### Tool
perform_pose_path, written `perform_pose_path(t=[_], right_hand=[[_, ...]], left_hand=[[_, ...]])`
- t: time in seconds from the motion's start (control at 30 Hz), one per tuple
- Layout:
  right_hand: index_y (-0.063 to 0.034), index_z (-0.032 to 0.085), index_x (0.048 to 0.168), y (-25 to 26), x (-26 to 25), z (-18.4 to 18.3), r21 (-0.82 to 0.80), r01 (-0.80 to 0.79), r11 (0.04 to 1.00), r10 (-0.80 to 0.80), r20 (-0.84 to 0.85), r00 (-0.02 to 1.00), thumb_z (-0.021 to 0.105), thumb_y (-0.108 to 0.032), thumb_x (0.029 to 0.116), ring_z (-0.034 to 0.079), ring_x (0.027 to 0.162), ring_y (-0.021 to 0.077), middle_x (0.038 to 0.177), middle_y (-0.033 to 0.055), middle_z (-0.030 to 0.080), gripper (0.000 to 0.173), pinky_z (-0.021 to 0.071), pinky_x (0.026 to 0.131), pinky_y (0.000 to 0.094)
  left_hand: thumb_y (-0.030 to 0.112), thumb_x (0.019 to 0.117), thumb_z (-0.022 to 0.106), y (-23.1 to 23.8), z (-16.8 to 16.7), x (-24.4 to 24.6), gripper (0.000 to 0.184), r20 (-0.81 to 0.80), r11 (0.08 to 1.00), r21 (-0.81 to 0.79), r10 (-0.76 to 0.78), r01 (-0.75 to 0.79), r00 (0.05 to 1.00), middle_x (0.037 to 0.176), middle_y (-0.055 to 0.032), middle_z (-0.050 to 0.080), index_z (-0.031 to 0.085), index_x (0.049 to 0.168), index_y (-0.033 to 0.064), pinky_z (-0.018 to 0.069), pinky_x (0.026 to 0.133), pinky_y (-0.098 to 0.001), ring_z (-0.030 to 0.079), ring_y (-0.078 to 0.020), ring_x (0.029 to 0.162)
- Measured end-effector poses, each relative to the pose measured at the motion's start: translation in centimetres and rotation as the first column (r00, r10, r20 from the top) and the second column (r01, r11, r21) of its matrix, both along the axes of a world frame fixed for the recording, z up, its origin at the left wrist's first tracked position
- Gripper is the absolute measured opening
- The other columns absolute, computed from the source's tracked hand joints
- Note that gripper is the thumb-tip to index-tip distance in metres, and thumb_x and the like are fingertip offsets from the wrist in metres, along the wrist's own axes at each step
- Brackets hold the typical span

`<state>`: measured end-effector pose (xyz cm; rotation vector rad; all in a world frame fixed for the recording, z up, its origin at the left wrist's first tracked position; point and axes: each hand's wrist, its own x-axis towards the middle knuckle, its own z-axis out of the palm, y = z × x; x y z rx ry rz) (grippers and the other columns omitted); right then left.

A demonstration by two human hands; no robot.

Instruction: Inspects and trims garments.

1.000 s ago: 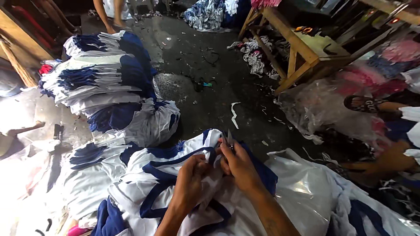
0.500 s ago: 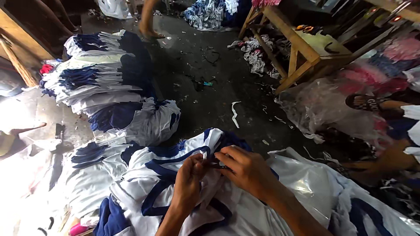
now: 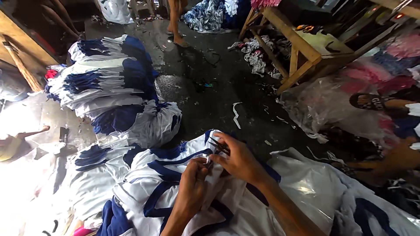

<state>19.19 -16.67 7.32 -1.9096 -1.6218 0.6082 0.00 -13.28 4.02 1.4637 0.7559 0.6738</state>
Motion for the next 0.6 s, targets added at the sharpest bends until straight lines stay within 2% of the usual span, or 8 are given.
perform_pose_path(t=[0.13, 0.2, 0.23, 0.3, 0.37, 0.43, 0.5, 0.6], right_hand=[[-0.0082, 0.075, 0.110, -0.7, -1.1, -0.2, -0.149, -0.085, 0.985, 0.115, 0.203, 0.973, 0.075, -0.028, 0.0912, 0.073, 0.084, 0.0326, 0.094, 0.0125, 0.075, 0.028, 0.0574, 0.072, 0.0588], [-0.0064, 0.077, 0.103, -2.3, -1.7, -1.4, 0.009, -0.072, 0.997, 0.066, 0.290, 0.955, 0.077, -0.020, 0.0835, 0.074, 0.077, 0.0328, 0.092, 0.0129, 0.075, 0.024, 0.0585, 0.065, 0.0582], [-0.0063, 0.077, 0.100, -2.9, -1.8, -2.0, 0.094, -0.069, 0.993, 0.037, 0.306, 0.951, 0.078, -0.018, 0.0789, 0.073, 0.072, 0.0298, 0.088, 0.0110, 0.075, 0.024, 0.0587, 0.060, 0.0543], [-0.0077, 0.076, 0.094, -3.6, -1.7, -2.9, 0.236, -0.096, 0.967, 0.027, 0.281, 0.959, 0.074, -0.023, 0.0780, 0.069, 0.062, 0.0206, 0.078, 0.0059, 0.072, 0.022, 0.0568, 0.053, 0.0422], [-0.0072, 0.074, 0.093, -3.4, -1.2, -2.9, 0.373, -0.126, 0.919, 0.077, 0.142, 0.987, 0.066, -0.028, 0.0924, 0.065, 0.062, 0.0095, 0.076, 0.0034, 0.071, 0.022, 0.0561, 0.057, 0.0266], [-0.0062, 0.069, 0.093, -2.3, -1.0, -1.6, 0.506, -0.088, 0.858, 0.113, -0.017, 0.993, 0.055, -0.030, 0.1045, 0.063, 0.066, 0.0017, 0.076, 0.0029, 0.068, 0.030, 0.0546, 0.063, 0.0170], [-0.0088, 0.066, 0.091, -0.2, -1.4, 0.3, 0.565, -0.001, 0.825, 0.058, -0.083, 0.995, 0.048, -0.035, 0.1090, 0.058, 0.065, -0.0039, 0.073, -0.0024, 0.063, 0.036, 0.0502, 0.061, 0.0131], [-0.0051, 0.070, 0.095, 3.9, -2.7, 1.7, 0.420, 0.036, 0.907, 0.016, -0.120, 0.993, 0.048, -0.022, 0.1050, 0.054, 0.054, 0.0024, 0.065, -0.0036, 0.059, 0.030, 0.0482, 0.050, 0.0214]], left_hand=[[0.011, 0.0996, 0.060, 2.6, 0.3, -2.9, 0.017, -0.127, 0.965, 0.259, 0.073, -0.038, 0.989, 0.112, -0.0079, 0.074, 0.073, 0.094, 0.0013, 0.0618, 0.084, -0.0312, 0.072, -0.0118, 0.095], [0.016, 0.1015, 0.060, 4.6, 0.0, -4.8, 0.025, -0.292, 0.876, 0.408, 0.393, -0.258, 0.872, 0.129, -0.0136, 0.068, 0.070, 0.116, -0.0010, 0.0581, 0.095, -0.0419, 0.070, -0.0224, 0.112], [0.020, 0.1030, 0.060, 5.4, 0.2, -5.4, 0.042, -0.442, 0.876, 0.412, 0.434, -0.252, 0.785, 0.150, -0.0223, 0.051, 0.057, 0.137, -0.0044, 0.0471, 0.108, -0.0527, 0.057, -0.0350, 0.133], [0.030, 0.1016, 0.062, 6.0, 0.2, -4.8, 0.069, -0.619, 0.928, 0.342, 0.342, -0.150, 0.707, 0.158, -0.0341, 0.034, 0.037, 0.153, -0.0085, 0.0335, 0.115, -0.0645, 0.039, -0.0500, 0.143], [0.029, 0.1045, 0.057, 4.5, 0.7, -2.6, 0.053, -0.628, 0.964, 0.260, 0.122, 0.059, 0.768, 0.146, -0.0295, 0.052, 0.052, 0.143, -0.0074, 0.0404, 0.114, -0.0584, 0.050, -0.0432, 0.137], [0.024, 0.1052, 0.052, 1.5, 0.0, 0.1, 0.034, -0.572, 0.878, 0.407, 0.030, 0.252, 0.820, 0.121, -0.0214, 0.069, 0.072, 0.114, -0.0027, 0.0519, 0.102, -0.0540, 0.065, -0.0365, 0.119], [0.021, 0.0992, 0.058, -1.3, -1.8, 1.7, 0.026, -0.470, 0.679, 0.700, 0.200, 0.224, 0.860, 0.103, -0.0161, 0.074, 0.076, 0.092, 0.0033, 0.0590, 0.086, -0.0493, 0.072, -0.0323, 0.100], [0.022, 0.0956, 0.062, -2.6, -2.4, 1.3, 0.022, -0.398, 0.484, 0.847, 0.302, 0.220, 0.867, 0.102, -0.0126, 0.074, 0.076, 0.088, 0.0063, 0.0604, 0.082, -0.0405, 0.073, -0.0270, 0.094]])
